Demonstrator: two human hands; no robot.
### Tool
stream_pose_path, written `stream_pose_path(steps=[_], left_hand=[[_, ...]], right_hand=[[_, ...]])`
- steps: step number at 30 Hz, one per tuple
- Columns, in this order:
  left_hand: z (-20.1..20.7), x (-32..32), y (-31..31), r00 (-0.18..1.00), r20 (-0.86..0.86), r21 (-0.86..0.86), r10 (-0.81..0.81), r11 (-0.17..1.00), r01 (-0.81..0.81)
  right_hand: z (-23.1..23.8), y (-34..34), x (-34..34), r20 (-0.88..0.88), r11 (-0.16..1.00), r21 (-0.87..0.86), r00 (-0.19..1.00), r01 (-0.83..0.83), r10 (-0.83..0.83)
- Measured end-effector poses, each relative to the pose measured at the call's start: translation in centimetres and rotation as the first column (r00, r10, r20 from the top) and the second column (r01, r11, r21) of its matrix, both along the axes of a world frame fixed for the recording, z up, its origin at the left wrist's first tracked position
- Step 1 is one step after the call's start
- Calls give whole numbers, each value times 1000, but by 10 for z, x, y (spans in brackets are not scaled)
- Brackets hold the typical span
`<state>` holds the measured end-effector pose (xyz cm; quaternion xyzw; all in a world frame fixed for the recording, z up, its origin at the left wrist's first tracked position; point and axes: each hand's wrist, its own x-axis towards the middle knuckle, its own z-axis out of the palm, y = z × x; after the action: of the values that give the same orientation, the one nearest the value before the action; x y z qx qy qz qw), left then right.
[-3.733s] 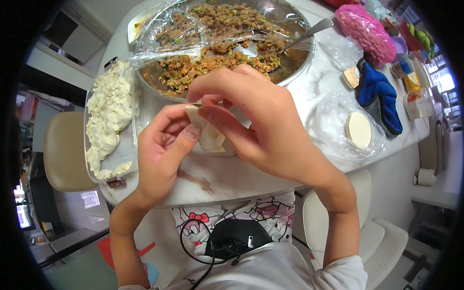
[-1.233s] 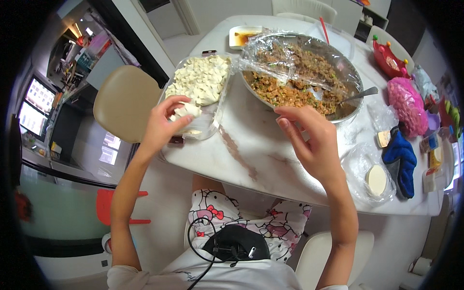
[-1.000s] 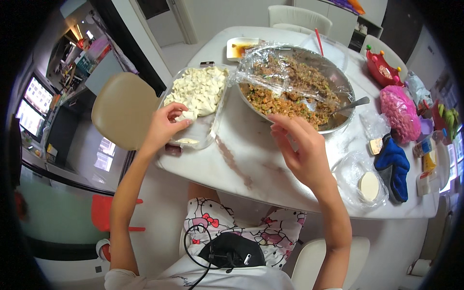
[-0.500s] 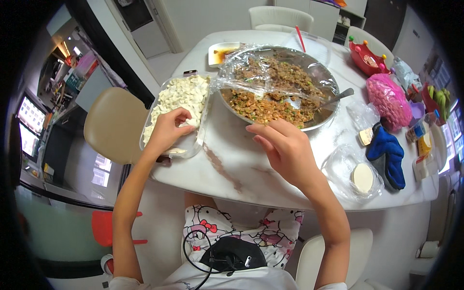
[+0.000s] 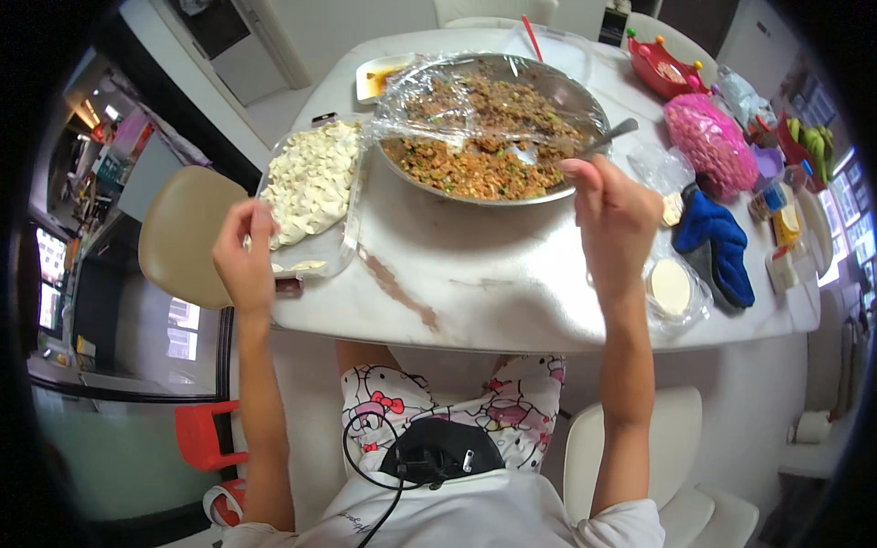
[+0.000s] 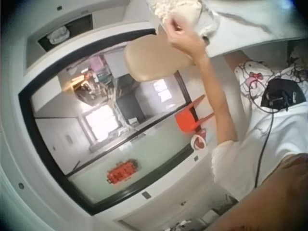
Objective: The person sits at a table and assembles dumplings by hand. They place a meat and vegetable filling onto round dough wrappers using a spoon, then fold and pleat the edges to seal them. The finished dumplings are placed into a plastic container on the table.
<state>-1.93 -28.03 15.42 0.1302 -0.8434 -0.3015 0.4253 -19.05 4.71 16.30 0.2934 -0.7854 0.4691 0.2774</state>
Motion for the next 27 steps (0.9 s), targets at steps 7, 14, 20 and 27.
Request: stream_pose_path(steps=[7, 14, 20, 27], left_hand=[[-57, 21, 78, 947, 159, -200, -281, 930, 309], [-74, -5, 108, 930, 67, -54, -362, 929, 366], [-75, -2, 105, 935, 119, 50, -333, 943, 329], [-81, 0, 99, 937, 116, 159, -330, 937, 310]], right_hand=[[9, 135, -14, 140, 962, 108, 954, 251, -264], [6, 196, -17, 246, 726, 678, 966, -115, -77], [-29, 189, -41, 372, 662, 678, 926, -320, 66], [-12, 184, -61, 525, 567, 706, 851, -425, -16]])
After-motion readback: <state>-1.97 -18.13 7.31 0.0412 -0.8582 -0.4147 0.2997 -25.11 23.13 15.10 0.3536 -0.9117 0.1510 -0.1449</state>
